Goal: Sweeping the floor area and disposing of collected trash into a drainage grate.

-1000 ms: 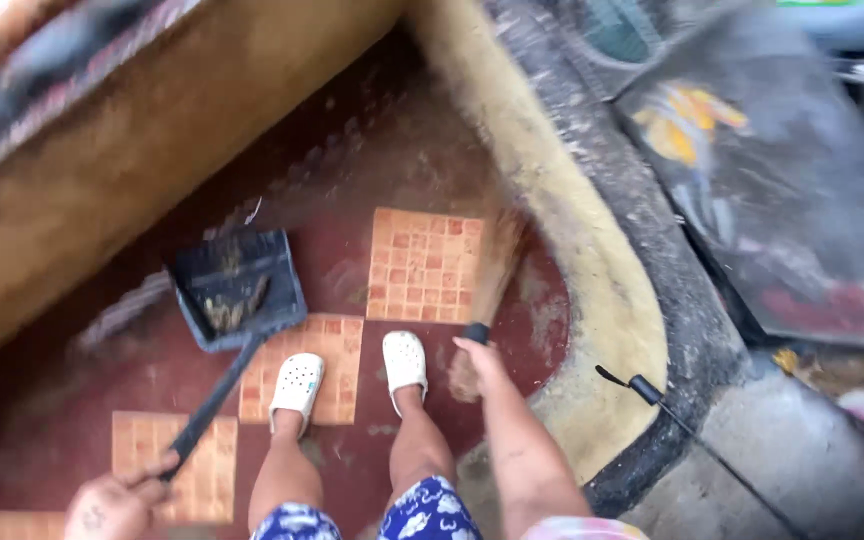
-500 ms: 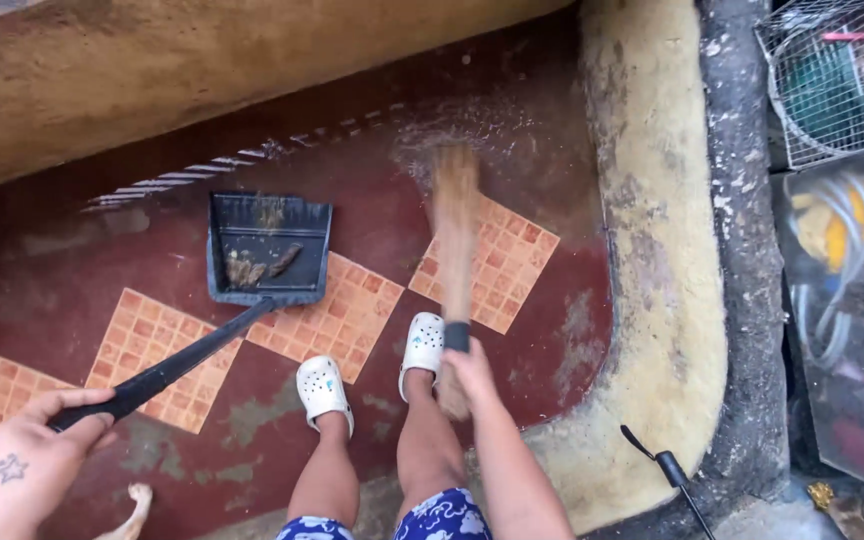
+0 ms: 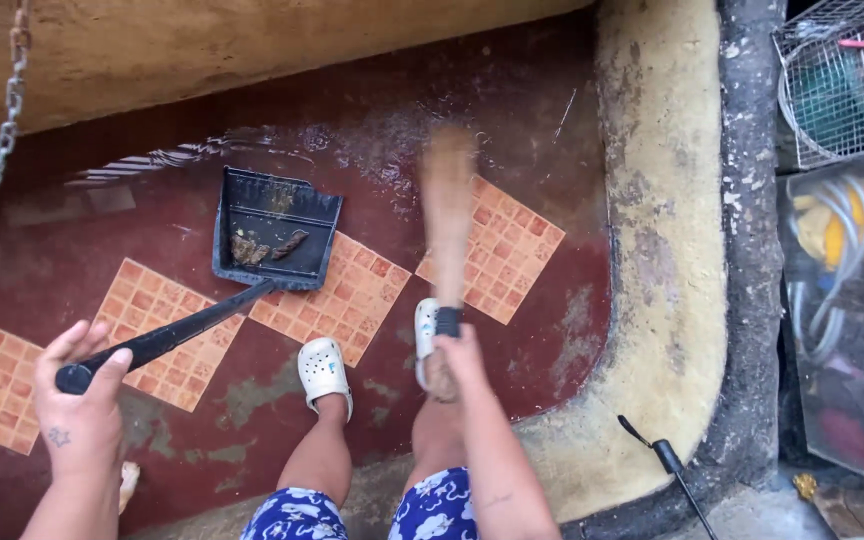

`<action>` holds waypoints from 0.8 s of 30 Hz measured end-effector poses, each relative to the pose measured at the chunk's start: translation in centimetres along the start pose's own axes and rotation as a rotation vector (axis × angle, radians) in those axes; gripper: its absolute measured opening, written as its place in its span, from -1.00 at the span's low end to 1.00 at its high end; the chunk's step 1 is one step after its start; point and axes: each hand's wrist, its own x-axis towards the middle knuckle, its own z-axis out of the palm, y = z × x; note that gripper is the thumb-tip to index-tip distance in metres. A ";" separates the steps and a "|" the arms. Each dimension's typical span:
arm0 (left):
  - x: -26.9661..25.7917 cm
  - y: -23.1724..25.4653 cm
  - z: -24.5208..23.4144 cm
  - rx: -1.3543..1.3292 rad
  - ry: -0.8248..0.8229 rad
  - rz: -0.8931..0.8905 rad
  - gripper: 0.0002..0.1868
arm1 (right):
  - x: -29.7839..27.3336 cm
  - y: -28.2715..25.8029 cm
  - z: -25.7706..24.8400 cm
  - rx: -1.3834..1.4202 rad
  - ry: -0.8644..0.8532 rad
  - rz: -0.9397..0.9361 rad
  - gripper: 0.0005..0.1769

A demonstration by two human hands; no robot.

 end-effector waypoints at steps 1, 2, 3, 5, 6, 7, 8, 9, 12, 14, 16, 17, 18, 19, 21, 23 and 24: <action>-0.1 -0.6 -0.1 -0.002 0.008 0.001 -0.48 | -0.3 -1.8 -2.6 -0.003 -0.006 -0.004 -0.38; 0.6 -1.3 0.3 -0.059 0.011 0.026 -0.58 | 0.4 -4.1 -4.7 -0.024 0.155 0.067 -0.40; 1.4 -2.4 0.8 -0.117 0.014 0.052 -0.68 | 1.3 -6.4 -6.8 -0.044 0.316 0.137 -0.41; 1.9 -4.5 1.6 -0.309 0.010 0.071 -0.81 | 6.4 -7.6 -7.8 0.168 0.212 0.290 -0.50; 2.1 -5.9 1.5 -0.486 -0.023 0.079 -0.84 | 8.0 -7.2 -8.2 0.393 0.123 0.469 -0.55; 2.1 -6.0 1.7 -0.484 -0.014 0.064 -0.84 | 11.7 -3.8 -5.7 0.378 0.126 0.479 -0.55; 1.9 -5.9 2.1 -0.490 0.022 0.085 -0.83 | 15.7 -0.6 -3.0 0.408 0.087 0.365 -0.59; 1.7 -5.8 2.4 -0.497 0.058 0.108 -0.81 | 19.6 2.8 -0.4 0.438 0.046 0.253 -0.62; -2.3 -13.4 -3.0 -0.521 0.137 -0.052 -0.83 | 19.7 -2.0 8.8 0.156 0.171 0.156 -0.31; -5.7 -19.9 -6.8 -0.557 0.175 -0.028 -0.85 | 18.8 0.0 10.6 -0.017 0.096 0.076 -0.27; -8.3 -23.2 -9.3 -0.606 0.206 0.005 -0.87 | 17.0 0.8 11.7 -0.186 0.026 -0.019 -0.21; -9.5 -23.2 -10.1 -0.564 0.226 -0.004 -0.90 | 15.6 1.0 12.1 -0.316 -0.075 0.054 -0.08; -10.2 -23.3 -10.5 -0.529 0.243 -0.007 -0.90 | 14.6 0.8 12.5 -0.443 -0.171 0.119 0.05; -10.7 -23.0 -10.2 -0.538 0.249 -0.006 -0.90 | 13.0 -1.1 11.7 -0.450 -0.170 0.111 0.05; -12.2 -22.4 -9.0 -0.530 0.249 -0.038 -0.83 | 9.7 -4.9 9.4 -0.404 -0.376 0.059 -0.18; -11.0 -21.9 -7.6 -0.536 0.225 -0.041 -0.82 | 8.6 -8.8 4.5 -0.303 -0.501 0.002 -0.20; -10.7 -21.4 -7.3 -0.521 0.219 -0.050 -0.80 | 7.9 -10.5 2.4 -0.204 -0.649 -0.041 -0.22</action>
